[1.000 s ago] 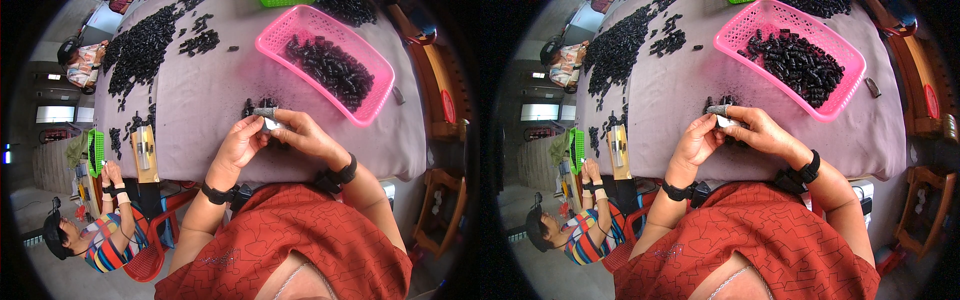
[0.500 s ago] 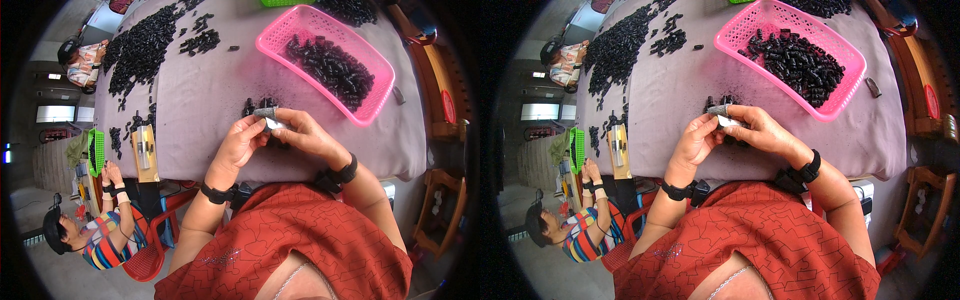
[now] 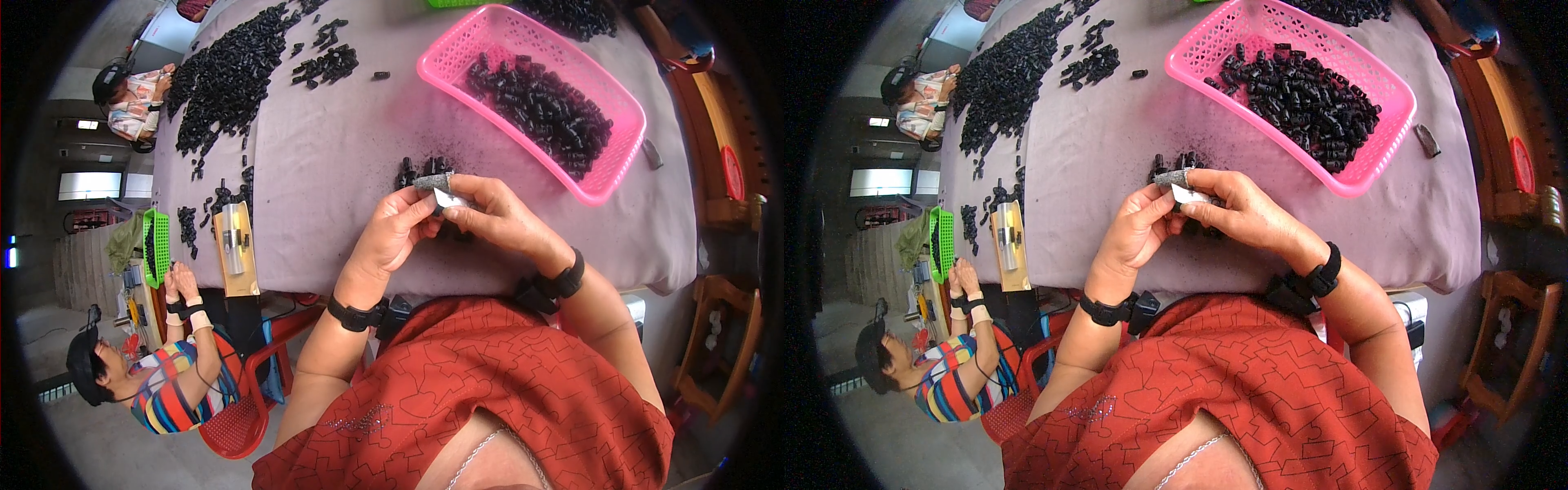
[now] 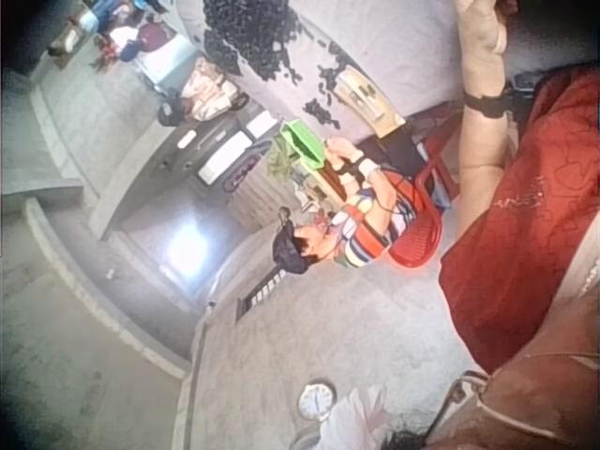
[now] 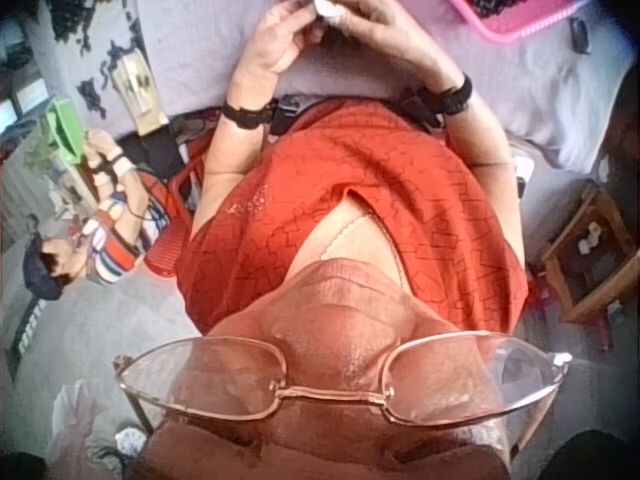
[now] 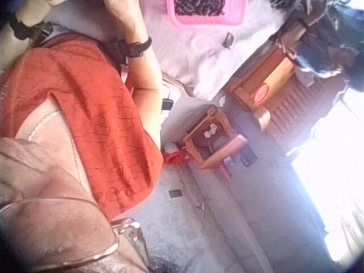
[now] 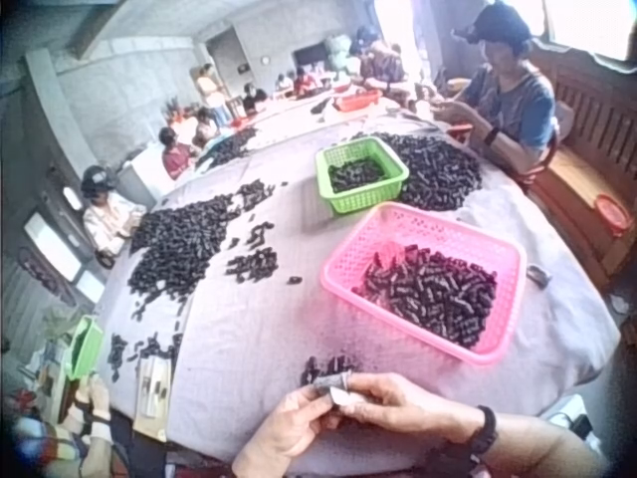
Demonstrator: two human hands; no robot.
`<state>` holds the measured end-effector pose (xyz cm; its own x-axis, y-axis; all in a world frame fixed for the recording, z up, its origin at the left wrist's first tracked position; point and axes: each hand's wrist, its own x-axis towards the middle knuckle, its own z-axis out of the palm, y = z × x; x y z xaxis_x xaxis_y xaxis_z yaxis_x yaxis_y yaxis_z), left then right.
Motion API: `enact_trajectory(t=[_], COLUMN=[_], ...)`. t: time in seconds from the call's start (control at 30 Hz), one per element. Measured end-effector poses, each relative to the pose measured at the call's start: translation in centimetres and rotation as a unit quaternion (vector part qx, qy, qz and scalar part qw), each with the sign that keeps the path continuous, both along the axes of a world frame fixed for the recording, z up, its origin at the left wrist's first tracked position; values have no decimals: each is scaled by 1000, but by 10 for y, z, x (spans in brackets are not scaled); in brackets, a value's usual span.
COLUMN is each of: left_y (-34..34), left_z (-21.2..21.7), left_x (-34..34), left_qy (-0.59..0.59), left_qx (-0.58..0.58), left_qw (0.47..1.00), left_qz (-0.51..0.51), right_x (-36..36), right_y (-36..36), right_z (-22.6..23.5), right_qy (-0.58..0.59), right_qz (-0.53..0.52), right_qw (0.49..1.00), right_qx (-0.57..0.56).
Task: Manually assemble small black plastic components used in shoe manufacturing by fitting pieces together.
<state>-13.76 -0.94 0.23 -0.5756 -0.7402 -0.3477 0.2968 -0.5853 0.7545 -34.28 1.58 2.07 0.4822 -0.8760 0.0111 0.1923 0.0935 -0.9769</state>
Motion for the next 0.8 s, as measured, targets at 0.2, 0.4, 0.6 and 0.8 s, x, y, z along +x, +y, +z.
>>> enact_trajectory(t=[0.2, 0.4, 0.6, 0.8], left_y=[1, -13, -45, -69], left_z=[2, 11, 53, 70], left_x=[1, 3, -22, -82], left_qy=[-18, -2, -40, -81], left_qx=[-13, -13, -97, -177], left_qw=[1000, 999, 993, 978], left_qz=[-13, 35, 59, -78], right_x=[-2, -2, -3, -2], right_y=[-1, -4, -4, 0], right_z=[1, -2, -16, -8], right_qy=[27, 27, 49, 55], right_qz=[-11, -60, -110, -97], right_qw=[1000, 998, 993, 994], right_qx=[0, 14, -16, 9])
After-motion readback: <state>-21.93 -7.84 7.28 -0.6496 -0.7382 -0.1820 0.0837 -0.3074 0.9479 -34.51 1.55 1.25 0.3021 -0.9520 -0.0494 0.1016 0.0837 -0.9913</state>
